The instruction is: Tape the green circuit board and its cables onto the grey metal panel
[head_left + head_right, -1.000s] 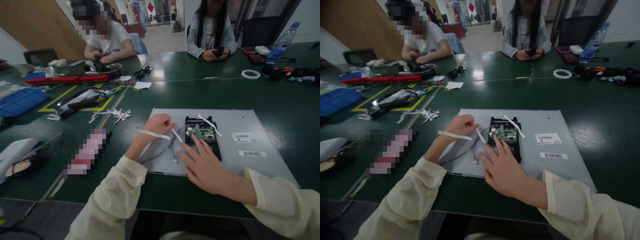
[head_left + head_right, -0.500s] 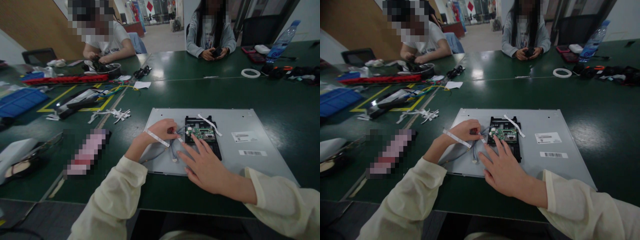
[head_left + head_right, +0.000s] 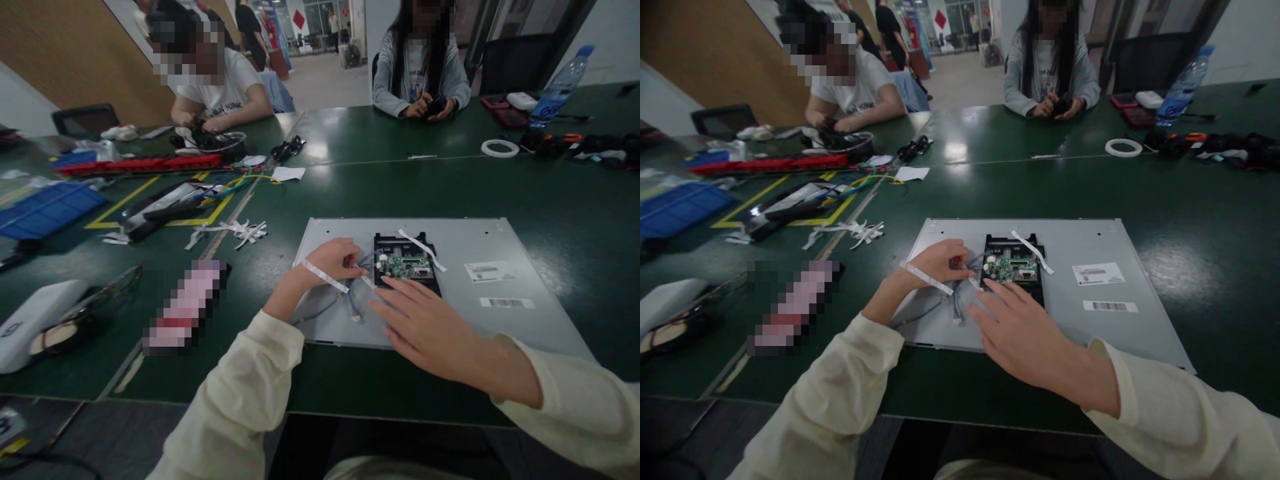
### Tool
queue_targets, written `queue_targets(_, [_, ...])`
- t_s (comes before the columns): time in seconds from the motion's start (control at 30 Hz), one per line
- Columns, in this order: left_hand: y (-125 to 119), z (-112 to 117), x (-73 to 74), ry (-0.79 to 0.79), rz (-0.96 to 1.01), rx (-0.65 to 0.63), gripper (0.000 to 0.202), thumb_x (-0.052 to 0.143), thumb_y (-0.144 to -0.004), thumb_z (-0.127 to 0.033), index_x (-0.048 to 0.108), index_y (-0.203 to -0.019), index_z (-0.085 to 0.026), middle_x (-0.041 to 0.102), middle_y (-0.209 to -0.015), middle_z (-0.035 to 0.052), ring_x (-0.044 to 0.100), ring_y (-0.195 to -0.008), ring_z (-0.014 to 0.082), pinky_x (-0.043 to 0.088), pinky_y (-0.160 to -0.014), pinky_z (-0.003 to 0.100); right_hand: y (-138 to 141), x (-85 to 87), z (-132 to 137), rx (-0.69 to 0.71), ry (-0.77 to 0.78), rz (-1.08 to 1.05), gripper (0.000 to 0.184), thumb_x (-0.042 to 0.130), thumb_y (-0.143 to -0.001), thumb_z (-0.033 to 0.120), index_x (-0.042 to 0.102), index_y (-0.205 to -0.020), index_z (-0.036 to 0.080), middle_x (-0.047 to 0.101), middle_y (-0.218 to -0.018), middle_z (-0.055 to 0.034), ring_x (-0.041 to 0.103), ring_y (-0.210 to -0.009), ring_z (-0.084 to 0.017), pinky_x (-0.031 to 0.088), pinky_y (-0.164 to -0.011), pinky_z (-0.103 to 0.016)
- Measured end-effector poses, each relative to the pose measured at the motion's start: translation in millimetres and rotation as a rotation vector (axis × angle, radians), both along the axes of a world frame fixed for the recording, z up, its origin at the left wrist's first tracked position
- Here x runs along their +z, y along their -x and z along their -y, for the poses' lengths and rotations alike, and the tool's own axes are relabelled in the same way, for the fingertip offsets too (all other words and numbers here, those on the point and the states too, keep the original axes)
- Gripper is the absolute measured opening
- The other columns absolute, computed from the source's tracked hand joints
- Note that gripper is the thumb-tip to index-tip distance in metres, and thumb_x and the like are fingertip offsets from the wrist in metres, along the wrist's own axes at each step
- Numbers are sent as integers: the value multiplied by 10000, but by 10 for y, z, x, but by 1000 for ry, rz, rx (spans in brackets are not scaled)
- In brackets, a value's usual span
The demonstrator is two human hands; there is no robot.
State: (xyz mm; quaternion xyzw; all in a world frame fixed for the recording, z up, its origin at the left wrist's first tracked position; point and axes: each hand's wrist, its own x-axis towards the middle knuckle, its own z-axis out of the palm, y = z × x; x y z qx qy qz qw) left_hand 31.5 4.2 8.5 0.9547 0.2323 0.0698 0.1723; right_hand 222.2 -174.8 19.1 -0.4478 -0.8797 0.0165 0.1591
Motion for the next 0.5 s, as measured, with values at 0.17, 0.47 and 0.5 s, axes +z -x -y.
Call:
queue_targets(0.17, [-39,28,12,-81,20,59,364,485,-895,-413,516,-628,-166,483,-659,1,468,-632,130,336,-598,249,-634,131,-277,-225,-52,-185,307,432,-909,254,622,-1138,182,628,-1174,-63,563,-1106,-209,453,-960,-408])
queue_targets(0.47, [-302,179,330,-57,359,183,173,462,-908,-265,596,-900,-155,616,-842,24,575,-766,125,444,-665,226,-1325,-436,-601,-528,112,-638,213,543,-835,272,685,-950,163,703,-895,-59,662,-783,-178,526,-729,-320])
queue_targets(0.5, [-375,219,380,-51,347,162,161,464,-904,-251,592,-935,-157,624,-881,30,587,-781,126,454,-667,227,-1319,-450,-599,-518,103,-629,209,543,-835,264,685,-952,164,702,-905,-56,660,-785,-174,523,-730,-313])
